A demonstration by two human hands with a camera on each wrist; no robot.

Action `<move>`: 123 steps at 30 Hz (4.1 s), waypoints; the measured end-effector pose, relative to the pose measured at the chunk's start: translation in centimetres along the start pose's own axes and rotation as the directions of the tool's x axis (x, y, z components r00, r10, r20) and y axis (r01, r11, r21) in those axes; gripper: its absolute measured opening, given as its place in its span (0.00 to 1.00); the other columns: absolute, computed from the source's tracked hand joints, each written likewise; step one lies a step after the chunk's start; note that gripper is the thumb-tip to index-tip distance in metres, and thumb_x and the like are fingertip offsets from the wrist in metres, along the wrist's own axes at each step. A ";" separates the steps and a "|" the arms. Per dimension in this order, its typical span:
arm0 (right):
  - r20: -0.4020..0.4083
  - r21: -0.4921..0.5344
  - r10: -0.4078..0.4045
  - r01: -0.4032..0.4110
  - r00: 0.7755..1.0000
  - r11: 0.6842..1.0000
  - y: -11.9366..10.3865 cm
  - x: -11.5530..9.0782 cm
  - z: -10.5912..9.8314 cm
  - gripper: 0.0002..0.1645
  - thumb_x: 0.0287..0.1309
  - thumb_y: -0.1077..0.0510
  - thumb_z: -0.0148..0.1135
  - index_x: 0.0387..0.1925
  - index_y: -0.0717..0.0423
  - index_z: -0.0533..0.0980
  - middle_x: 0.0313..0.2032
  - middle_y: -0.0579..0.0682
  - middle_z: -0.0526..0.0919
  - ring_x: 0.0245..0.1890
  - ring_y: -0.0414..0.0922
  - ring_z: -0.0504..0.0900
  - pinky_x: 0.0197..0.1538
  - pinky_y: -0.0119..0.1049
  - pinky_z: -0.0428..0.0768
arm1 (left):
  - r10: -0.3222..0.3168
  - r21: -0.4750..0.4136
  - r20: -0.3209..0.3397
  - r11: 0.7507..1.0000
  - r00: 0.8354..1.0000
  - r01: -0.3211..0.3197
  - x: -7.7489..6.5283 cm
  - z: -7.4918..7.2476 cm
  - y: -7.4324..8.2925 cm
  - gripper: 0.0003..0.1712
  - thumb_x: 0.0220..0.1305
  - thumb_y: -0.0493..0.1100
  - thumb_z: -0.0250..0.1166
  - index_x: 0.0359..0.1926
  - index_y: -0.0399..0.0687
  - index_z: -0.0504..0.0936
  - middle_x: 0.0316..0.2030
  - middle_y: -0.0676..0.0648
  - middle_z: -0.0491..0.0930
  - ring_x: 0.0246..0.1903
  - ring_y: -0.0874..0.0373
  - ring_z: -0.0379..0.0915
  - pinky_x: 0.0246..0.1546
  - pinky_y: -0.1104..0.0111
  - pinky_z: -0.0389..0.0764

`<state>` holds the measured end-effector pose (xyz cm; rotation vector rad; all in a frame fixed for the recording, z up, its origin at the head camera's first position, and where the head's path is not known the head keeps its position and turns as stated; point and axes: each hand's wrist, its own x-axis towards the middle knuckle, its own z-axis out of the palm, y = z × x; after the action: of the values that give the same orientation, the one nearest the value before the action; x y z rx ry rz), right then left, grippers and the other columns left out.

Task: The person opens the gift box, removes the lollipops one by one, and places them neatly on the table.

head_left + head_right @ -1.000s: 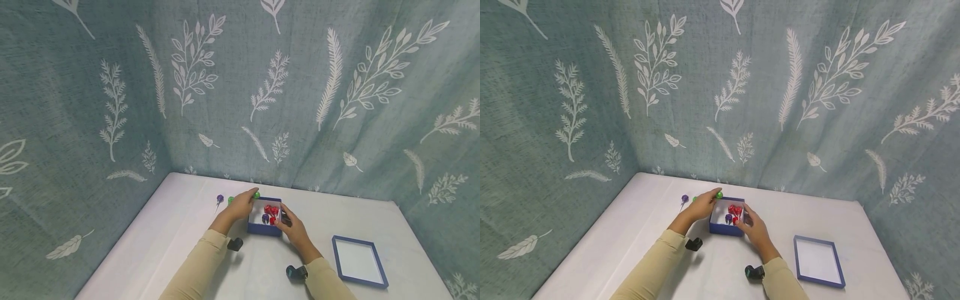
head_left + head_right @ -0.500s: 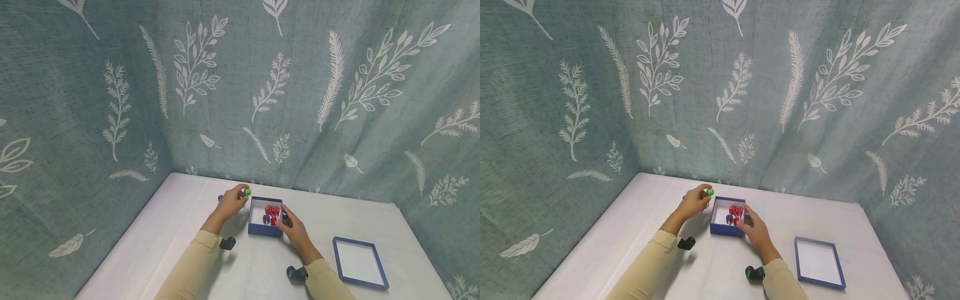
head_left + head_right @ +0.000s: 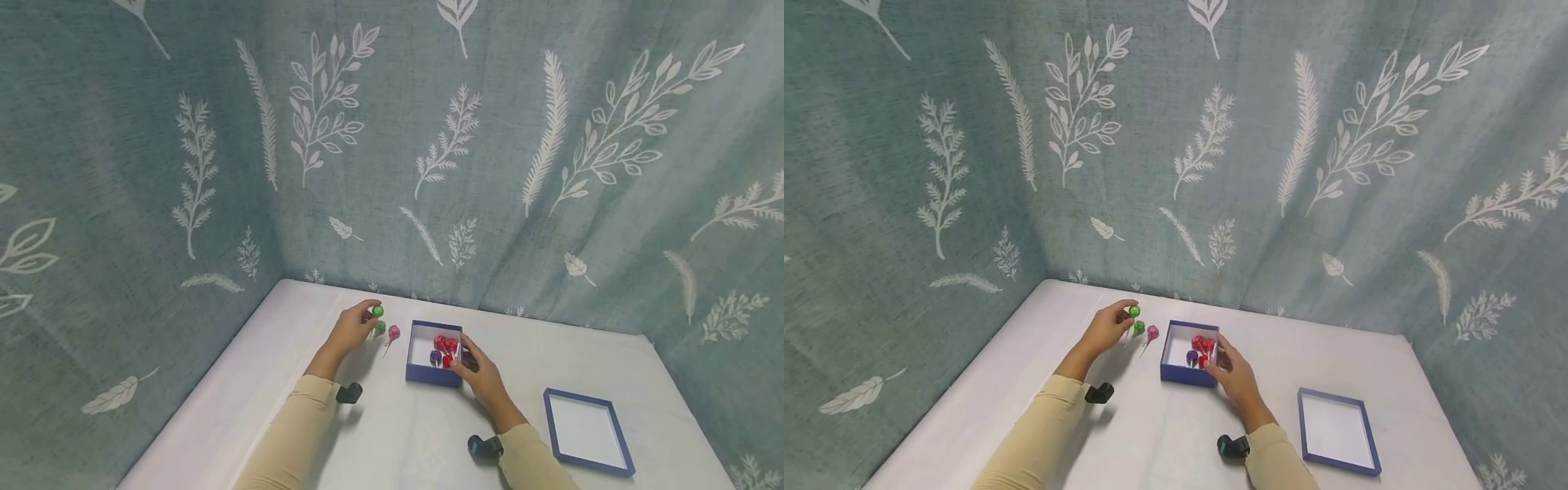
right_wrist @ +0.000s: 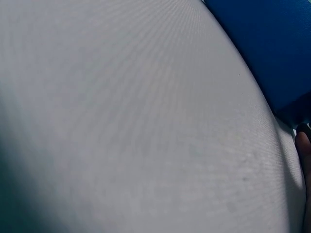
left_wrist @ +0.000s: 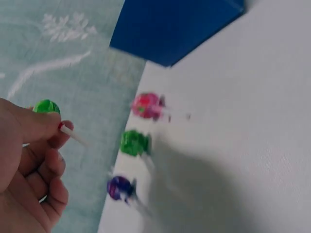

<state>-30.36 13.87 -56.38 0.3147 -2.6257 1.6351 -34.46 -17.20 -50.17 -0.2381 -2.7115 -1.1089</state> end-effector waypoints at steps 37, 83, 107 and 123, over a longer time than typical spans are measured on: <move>-0.010 -0.014 -0.001 0.000 1.000 1.000 0.5 -0.2 -0.3 0.43 0.61 0.44 0.64 0.74 0.44 0.59 0.67 0.57 0.67 0.61 0.58 0.72 0.60 0.54 0.70 | -0.208 0.140 0.094 0.971 0.974 0.194 1.3 -1.3 -7.3 0.24 0.67 0.36 0.57 0.64 0.44 0.73 0.41 0.40 0.80 0.44 0.44 0.76 0.49 0.50 0.73; 0.001 -0.012 -0.021 0.021 1.000 1.000 0.3 0.0 0.0 0.43 0.61 0.42 0.64 0.74 0.44 0.59 0.66 0.59 0.68 0.61 0.59 0.72 0.60 0.55 0.68 | -0.085 0.240 0.047 0.968 0.995 0.071 2.2 -1.1 -2.5 0.25 0.65 0.35 0.59 0.64 0.44 0.73 0.44 0.40 0.77 0.45 0.45 0.75 0.48 0.52 0.75; -0.001 -0.001 -0.051 0.051 0.999 0.999 0.6 0.0 -0.1 0.42 0.62 0.45 0.63 0.73 0.45 0.59 0.64 0.59 0.70 0.59 0.58 0.75 0.59 0.53 0.71 | 0.239 0.176 0.240 0.943 0.941 -0.284 0.7 6.2 6.2 0.14 0.66 0.44 0.63 0.52 0.52 0.83 0.36 0.53 0.85 0.33 0.61 0.79 0.35 0.65 0.79; 0.009 -0.005 -0.061 0.061 0.998 0.998 0.6 0.2 -0.1 0.41 0.62 0.46 0.63 0.73 0.46 0.59 0.66 0.58 0.68 0.58 0.58 0.75 0.59 0.52 0.71 | 0.293 0.397 0.331 0.819 0.897 -0.414 0.1 8.2 7.0 0.12 0.64 0.55 0.65 0.46 0.61 0.85 0.29 0.65 0.80 0.34 0.61 0.70 0.41 0.59 0.63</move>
<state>-30.65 14.16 -56.80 0.3978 -2.5986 1.6122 -34.03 -6.48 -51.20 -0.8205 -2.8754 -0.3302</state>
